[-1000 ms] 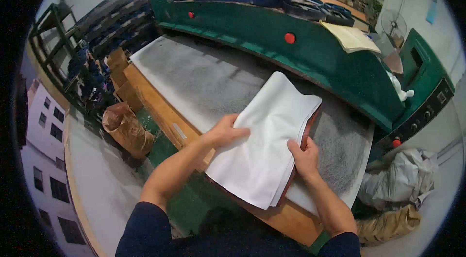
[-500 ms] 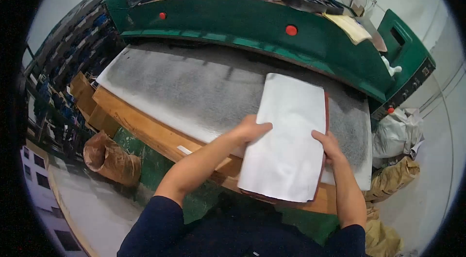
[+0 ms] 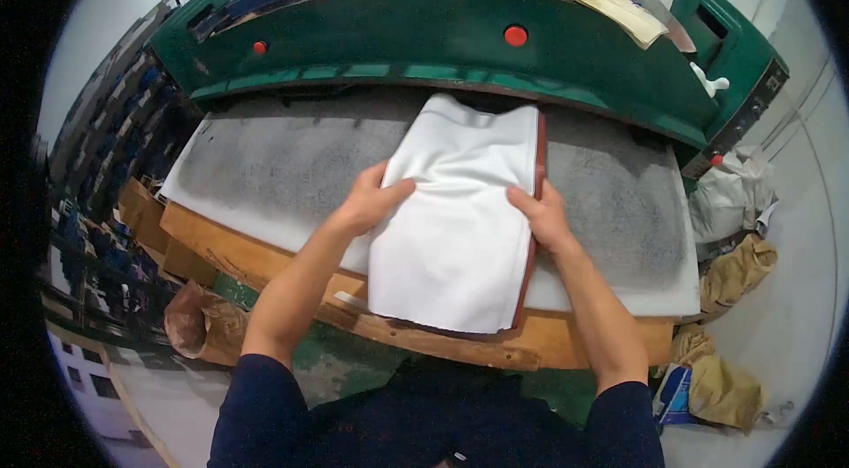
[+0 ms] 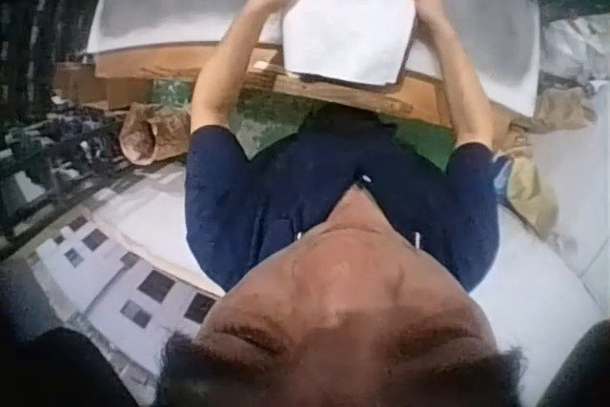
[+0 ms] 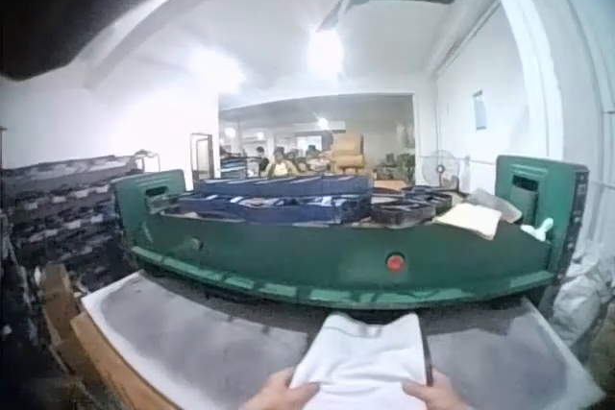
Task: Operating an industrial die-cutting press to cut shapes from layered materials.
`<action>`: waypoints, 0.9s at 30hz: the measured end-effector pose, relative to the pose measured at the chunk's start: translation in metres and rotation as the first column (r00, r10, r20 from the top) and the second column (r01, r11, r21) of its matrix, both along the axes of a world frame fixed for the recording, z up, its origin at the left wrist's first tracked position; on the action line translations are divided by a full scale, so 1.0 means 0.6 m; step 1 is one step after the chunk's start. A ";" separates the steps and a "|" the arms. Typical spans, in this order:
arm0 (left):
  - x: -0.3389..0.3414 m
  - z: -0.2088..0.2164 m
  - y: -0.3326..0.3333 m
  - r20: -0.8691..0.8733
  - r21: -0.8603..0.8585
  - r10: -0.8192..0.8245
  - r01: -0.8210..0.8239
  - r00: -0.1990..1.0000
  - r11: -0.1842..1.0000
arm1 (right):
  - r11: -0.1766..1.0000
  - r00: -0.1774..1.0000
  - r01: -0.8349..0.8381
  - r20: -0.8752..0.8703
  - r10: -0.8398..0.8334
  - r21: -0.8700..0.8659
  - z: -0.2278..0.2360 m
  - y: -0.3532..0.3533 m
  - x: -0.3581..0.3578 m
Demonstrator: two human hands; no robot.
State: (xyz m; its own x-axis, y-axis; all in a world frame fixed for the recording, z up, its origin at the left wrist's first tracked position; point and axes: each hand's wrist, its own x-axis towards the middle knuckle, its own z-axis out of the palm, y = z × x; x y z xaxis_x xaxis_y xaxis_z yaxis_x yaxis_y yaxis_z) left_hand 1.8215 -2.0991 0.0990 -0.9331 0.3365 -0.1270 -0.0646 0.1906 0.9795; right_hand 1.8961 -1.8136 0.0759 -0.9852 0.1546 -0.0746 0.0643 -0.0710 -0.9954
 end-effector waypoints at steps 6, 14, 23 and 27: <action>-0.006 -0.065 -0.077 0.132 -0.099 0.049 -0.036 0.990 0.994 | 1.000 0.986 -0.021 0.167 0.025 -0.021 -0.031 -0.077 -0.020; -0.037 -0.058 -0.077 -0.075 -0.457 -0.169 0.117 0.983 0.882 | 0.999 0.971 0.037 0.236 -0.037 0.007 -0.023 -0.083 -0.010; -0.057 -0.052 -0.076 -0.025 -0.232 -0.162 0.152 0.986 0.961 | 0.977 0.967 0.111 0.247 -0.064 -0.182 -0.009 -0.109 -0.003; -0.063 0.005 -0.100 -0.128 -0.411 -0.100 0.039 0.987 0.911 | 0.985 0.981 0.087 0.183 -0.060 -0.146 -0.011 -0.141 -0.020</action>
